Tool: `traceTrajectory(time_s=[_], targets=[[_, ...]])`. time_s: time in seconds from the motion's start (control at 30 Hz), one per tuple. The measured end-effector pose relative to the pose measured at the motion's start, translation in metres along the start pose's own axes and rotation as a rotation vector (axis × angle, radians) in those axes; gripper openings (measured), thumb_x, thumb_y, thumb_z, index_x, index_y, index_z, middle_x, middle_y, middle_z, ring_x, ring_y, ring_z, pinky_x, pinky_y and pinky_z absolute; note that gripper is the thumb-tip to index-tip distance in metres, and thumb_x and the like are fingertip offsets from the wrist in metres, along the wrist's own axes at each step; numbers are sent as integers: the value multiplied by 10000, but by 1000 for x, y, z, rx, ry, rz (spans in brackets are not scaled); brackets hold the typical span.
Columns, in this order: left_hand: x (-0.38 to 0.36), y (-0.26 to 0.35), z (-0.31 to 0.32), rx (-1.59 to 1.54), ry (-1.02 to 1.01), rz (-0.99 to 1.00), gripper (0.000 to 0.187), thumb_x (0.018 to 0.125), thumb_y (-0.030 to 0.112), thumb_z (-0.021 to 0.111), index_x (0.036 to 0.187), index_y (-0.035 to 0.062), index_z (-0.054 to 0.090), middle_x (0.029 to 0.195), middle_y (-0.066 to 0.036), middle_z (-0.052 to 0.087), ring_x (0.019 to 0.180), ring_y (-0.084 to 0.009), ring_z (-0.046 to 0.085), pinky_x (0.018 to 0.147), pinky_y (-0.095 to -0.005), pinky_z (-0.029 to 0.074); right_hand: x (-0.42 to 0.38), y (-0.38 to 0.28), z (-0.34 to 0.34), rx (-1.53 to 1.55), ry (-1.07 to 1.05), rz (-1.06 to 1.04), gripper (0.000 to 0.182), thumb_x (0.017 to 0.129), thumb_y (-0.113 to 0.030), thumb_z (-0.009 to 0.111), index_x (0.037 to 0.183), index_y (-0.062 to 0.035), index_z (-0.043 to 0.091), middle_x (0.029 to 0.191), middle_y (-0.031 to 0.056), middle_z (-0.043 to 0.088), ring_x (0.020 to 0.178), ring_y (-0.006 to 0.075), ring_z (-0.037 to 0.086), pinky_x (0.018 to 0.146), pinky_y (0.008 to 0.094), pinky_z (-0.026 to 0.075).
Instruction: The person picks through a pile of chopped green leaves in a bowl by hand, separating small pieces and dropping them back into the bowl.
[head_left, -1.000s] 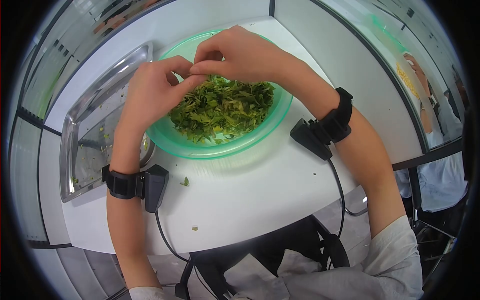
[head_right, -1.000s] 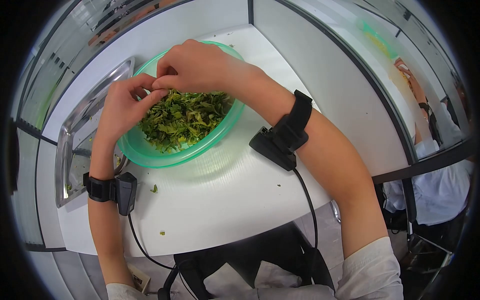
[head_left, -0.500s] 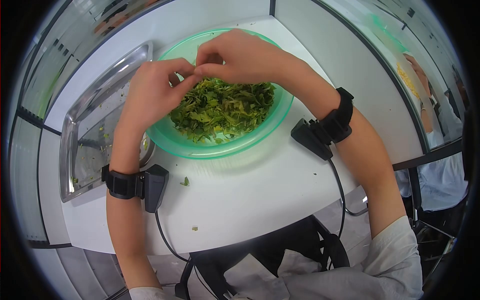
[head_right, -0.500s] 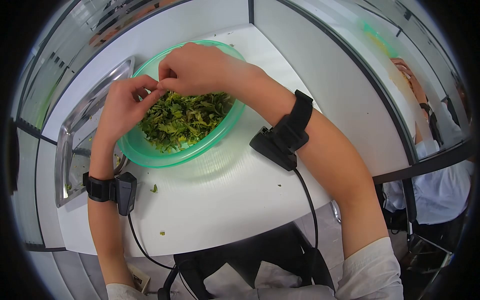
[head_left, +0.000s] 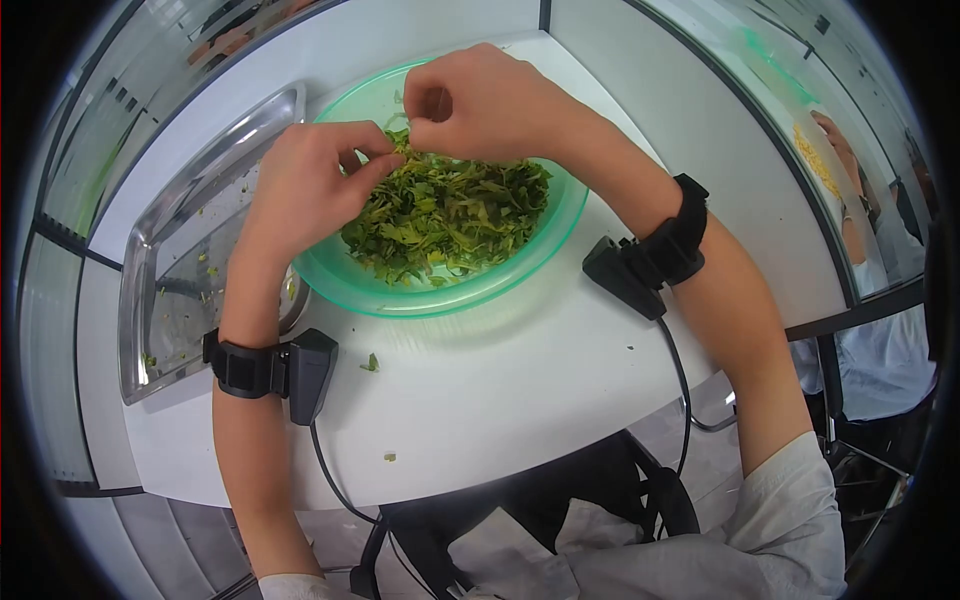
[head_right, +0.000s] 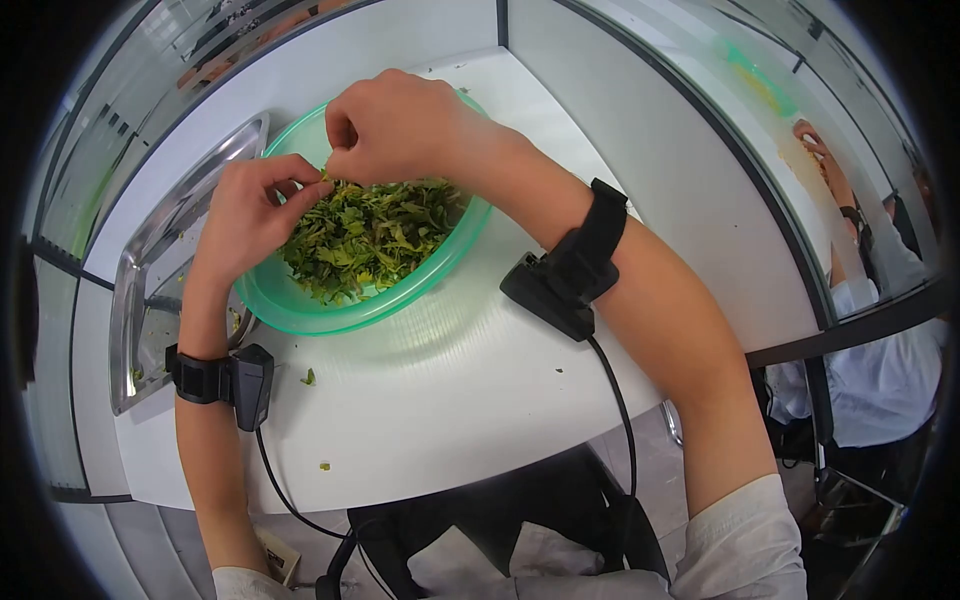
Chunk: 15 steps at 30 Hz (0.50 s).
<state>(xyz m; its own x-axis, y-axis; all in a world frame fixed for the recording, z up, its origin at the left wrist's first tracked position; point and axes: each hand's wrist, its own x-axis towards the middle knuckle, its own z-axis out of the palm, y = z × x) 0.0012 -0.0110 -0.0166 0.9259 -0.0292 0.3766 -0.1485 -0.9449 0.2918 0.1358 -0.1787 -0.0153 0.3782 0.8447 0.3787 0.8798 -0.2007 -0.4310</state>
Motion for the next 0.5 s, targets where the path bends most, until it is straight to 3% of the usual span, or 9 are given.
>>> traceTrajectory(time_s=[0.03, 0.07, 0.13, 0.23, 0.37, 0.43, 0.5], targets=[[0, 0, 1, -26, 22, 24, 99, 882, 114, 702, 919, 27, 730, 666, -77, 671, 521, -133, 541, 534, -296, 431, 1, 2, 1, 12, 26, 21, 199, 792, -241, 677, 849, -53, 705, 763, 91, 717, 704, 219, 691, 689, 335, 552], [0, 0, 0, -26, 23, 24, 99, 882, 114, 702, 919, 27, 730, 666, -77, 671, 521, -133, 541, 534, -296, 431, 2, 4, 2, 12, 26, 20, 199, 792, -241, 677, 849, -53, 705, 763, 91, 717, 704, 219, 691, 689, 335, 552], [1, 3, -1, -53, -6, -129, 142, 914, 196, 663, 975, 94, 740, 807, -81, 735, 688, -255, 702, 632, -353, 521, 4, 6, 6, 23, 85, 4, 230, 823, -282, 687, 850, -56, 723, 745, 93, 708, 698, 218, 689, 669, 344, 548], [2, -3, 1, -129, 12, -161, 181, 953, 191, 613, 1053, 90, 724, 817, -78, 743, 680, -252, 702, 637, -348, 522, 5, -4, -2, -75, -19, 123, 269, 858, -320, 691, 852, -54, 733, 741, 87, 704, 688, 219, 685, 661, 349, 547], [2, -10, 5, -145, 50, -120, 202, 970, 170, 581, 1099, 80, 707, 827, -66, 748, 676, -251, 703, 644, -343, 524, 5, 8, 8, -42, -4, 36, 247, 879, -301, 691, 898, -57, 727, 771, 77, 714, 672, 210, 679, 646, 340, 545], [2, -11, 4, -136, -19, -85, 230, 991, 85, 580, 1207, 30, 639, 862, -63, 740, 665, -107, 617, 638, -266, 506, 3, 12, 10, 65, 5, -90, 218, 883, -268, 690, 965, -68, 718, 826, 64, 728, 673, 198, 680, 648, 325, 548], [2, -2, 2, -196, -6, -154, 244, 987, 79, 594, 1227, 39, 611, 870, -64, 744, 670, -105, 623, 642, -260, 505, 2, 8, 6, 64, 15, -91, 216, 883, -260, 693, 988, -73, 713, 847, 63, 732, 685, 194, 685, 653, 320, 550]])
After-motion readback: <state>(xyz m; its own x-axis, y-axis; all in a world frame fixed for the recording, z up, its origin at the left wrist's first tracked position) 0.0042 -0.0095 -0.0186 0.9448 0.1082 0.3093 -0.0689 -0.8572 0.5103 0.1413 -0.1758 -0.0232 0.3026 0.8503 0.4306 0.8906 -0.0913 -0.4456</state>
